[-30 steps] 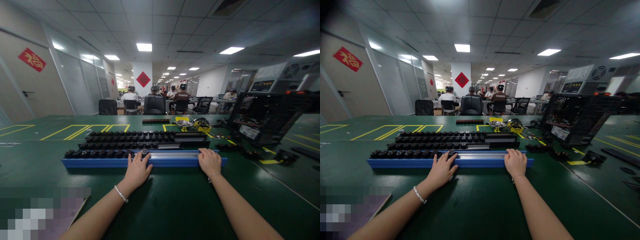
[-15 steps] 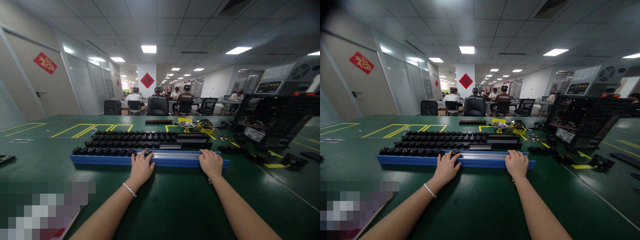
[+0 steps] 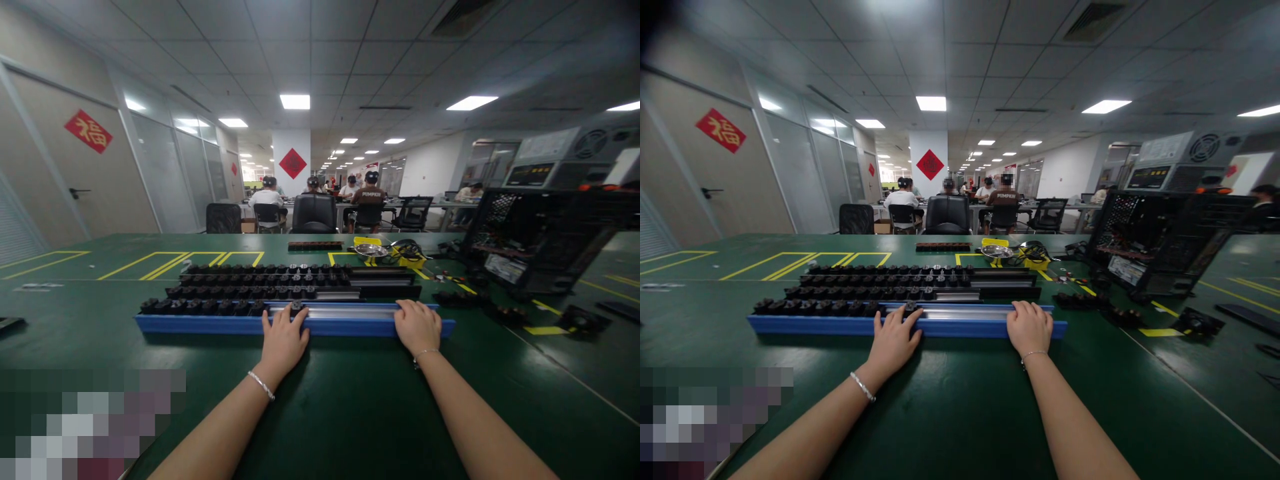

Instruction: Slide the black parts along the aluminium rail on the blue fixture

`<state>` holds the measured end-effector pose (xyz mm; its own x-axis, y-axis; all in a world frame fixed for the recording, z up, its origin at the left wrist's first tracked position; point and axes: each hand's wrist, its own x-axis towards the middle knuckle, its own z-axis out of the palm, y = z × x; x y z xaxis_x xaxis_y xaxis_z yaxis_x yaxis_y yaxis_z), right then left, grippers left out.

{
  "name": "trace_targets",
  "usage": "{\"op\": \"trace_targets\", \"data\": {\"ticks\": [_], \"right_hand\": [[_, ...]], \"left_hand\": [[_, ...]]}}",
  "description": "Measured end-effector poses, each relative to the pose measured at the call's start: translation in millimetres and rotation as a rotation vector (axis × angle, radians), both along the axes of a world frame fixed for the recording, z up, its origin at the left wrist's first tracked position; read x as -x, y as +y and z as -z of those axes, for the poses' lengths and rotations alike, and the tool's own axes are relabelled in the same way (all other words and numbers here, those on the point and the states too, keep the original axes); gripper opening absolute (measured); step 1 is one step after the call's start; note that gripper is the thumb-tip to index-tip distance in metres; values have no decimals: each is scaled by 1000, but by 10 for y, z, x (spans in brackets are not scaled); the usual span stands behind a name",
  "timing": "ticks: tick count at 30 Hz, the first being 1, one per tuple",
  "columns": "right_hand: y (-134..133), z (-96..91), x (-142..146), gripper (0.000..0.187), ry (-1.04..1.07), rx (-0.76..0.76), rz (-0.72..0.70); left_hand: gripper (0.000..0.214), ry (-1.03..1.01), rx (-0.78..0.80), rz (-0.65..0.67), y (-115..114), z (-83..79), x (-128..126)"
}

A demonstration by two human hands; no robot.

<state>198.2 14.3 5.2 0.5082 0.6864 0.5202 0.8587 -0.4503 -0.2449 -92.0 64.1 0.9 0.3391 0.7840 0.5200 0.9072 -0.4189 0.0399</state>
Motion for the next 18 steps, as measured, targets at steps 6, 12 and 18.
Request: {"op": "trace_targets", "data": {"ticks": [6, 12, 18], "right_hand": [[-16, -35, 12, 43, 37, 37, -4], [-5, -28, -3, 44, 49, 47, -7], [-14, -30, 11, 44, 41, 25, -13]], "left_hand": [[43, 6, -13, 19, -19, 6, -53], [45, -2, 10, -3, -63, -16, -138], [44, -49, 46, -45, -88, -55, -219]]}}
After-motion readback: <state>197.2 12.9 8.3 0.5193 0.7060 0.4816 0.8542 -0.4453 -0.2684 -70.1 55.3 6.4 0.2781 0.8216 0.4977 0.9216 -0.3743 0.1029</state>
